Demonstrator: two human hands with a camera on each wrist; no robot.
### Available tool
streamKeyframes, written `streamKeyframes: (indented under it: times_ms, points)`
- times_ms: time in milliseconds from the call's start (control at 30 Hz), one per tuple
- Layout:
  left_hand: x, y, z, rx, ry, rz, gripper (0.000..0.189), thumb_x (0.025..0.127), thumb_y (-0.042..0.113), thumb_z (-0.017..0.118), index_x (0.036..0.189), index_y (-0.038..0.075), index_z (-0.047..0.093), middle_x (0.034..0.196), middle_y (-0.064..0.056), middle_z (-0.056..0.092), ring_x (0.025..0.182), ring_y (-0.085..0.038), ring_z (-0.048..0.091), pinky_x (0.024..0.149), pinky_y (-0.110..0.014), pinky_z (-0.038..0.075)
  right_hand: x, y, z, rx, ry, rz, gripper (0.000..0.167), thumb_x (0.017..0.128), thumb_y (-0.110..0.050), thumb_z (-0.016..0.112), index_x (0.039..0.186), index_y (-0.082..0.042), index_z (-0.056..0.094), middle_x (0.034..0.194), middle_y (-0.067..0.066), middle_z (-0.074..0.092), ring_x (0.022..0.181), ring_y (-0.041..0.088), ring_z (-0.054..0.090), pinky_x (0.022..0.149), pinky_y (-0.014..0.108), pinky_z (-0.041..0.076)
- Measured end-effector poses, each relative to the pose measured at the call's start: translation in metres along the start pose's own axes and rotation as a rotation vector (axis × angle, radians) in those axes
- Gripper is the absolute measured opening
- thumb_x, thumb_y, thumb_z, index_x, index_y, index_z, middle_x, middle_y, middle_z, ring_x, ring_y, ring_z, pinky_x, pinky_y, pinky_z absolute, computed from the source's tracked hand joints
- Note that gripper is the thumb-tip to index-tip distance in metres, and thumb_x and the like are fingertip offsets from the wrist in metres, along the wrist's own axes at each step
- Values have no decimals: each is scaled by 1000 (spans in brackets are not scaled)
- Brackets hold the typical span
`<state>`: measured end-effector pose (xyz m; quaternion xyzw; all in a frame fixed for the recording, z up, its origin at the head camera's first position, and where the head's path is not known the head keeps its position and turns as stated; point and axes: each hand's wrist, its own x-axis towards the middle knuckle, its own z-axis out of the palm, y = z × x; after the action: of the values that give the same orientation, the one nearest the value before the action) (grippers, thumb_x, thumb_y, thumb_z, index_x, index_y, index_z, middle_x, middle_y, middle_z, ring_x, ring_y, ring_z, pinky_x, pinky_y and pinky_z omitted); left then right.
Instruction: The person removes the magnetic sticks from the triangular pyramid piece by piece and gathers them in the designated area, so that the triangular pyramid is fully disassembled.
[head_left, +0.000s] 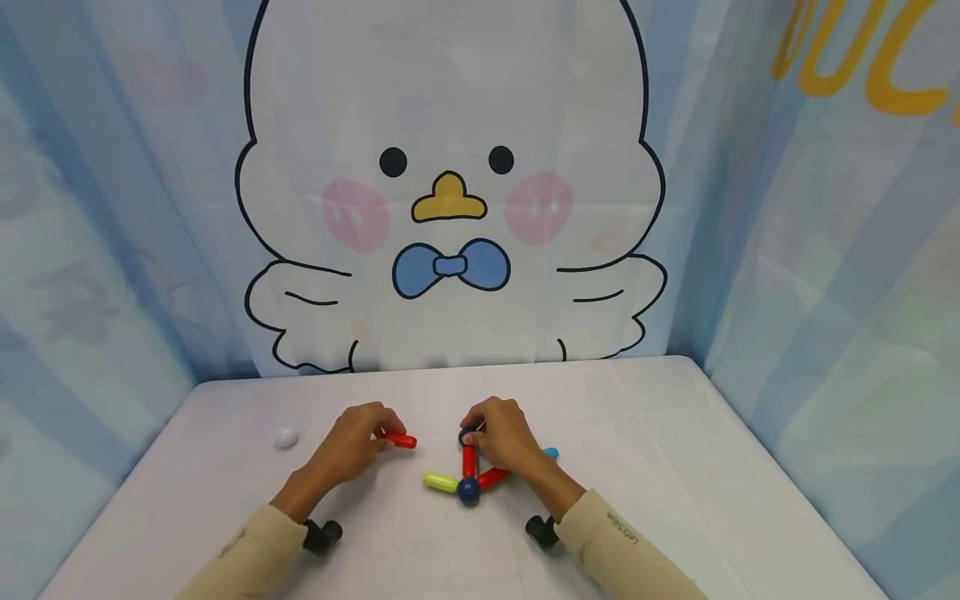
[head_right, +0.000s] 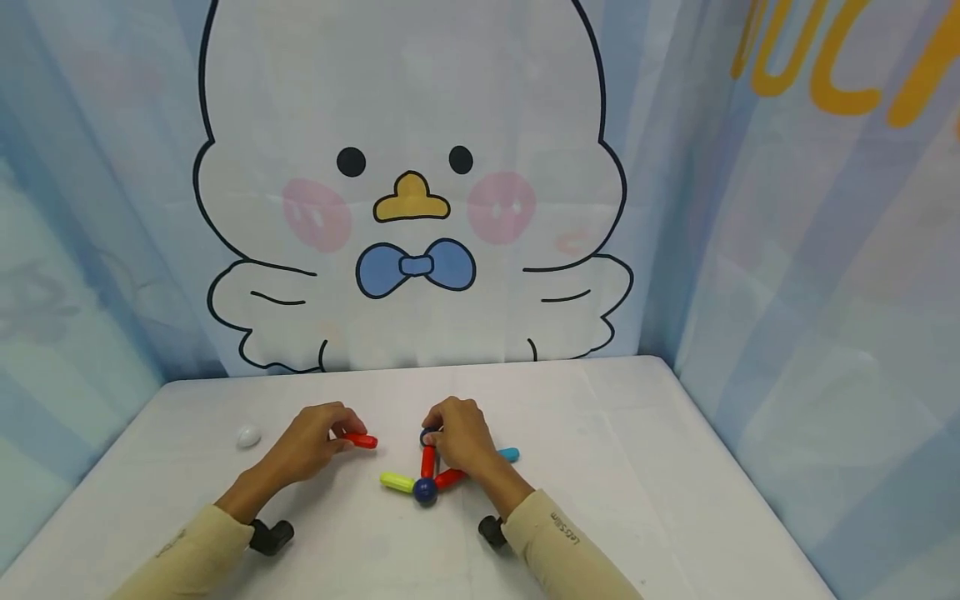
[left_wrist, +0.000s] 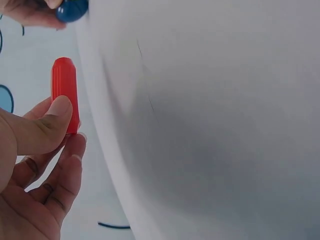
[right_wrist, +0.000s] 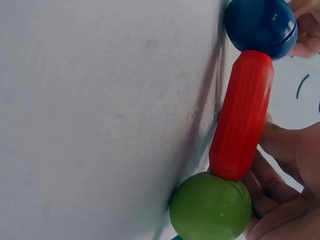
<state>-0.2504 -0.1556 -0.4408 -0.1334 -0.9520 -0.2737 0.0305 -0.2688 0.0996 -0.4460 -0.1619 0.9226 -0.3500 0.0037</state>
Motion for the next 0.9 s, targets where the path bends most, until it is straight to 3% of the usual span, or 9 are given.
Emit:
streamKeyframes:
  times_ms: [400, 900]
  points:
    - [-36, -35, -37, 12, 42, -20, 28, 85, -7, 83, 103, 14, 78, 100, 1, 75, 93, -17, 64, 91, -46, 61, -1, -1, -1, -9, 10, 3, 17, 91, -10, 84, 108, -11, 83, 98, 1, 80, 85, 12, 66, 86, 35, 59]
    - [-65, -65, -61, 52, 83, -28, 29, 82, -8, 84, 103, 10, 75, 101, -2, 77, 91, -19, 66, 85, -46, 61, -2, 0, -1, 1, 14, 7, 17, 91, -10, 84, 108, -10, 82, 97, 2, 80, 84, 12, 65, 85, 34, 59]
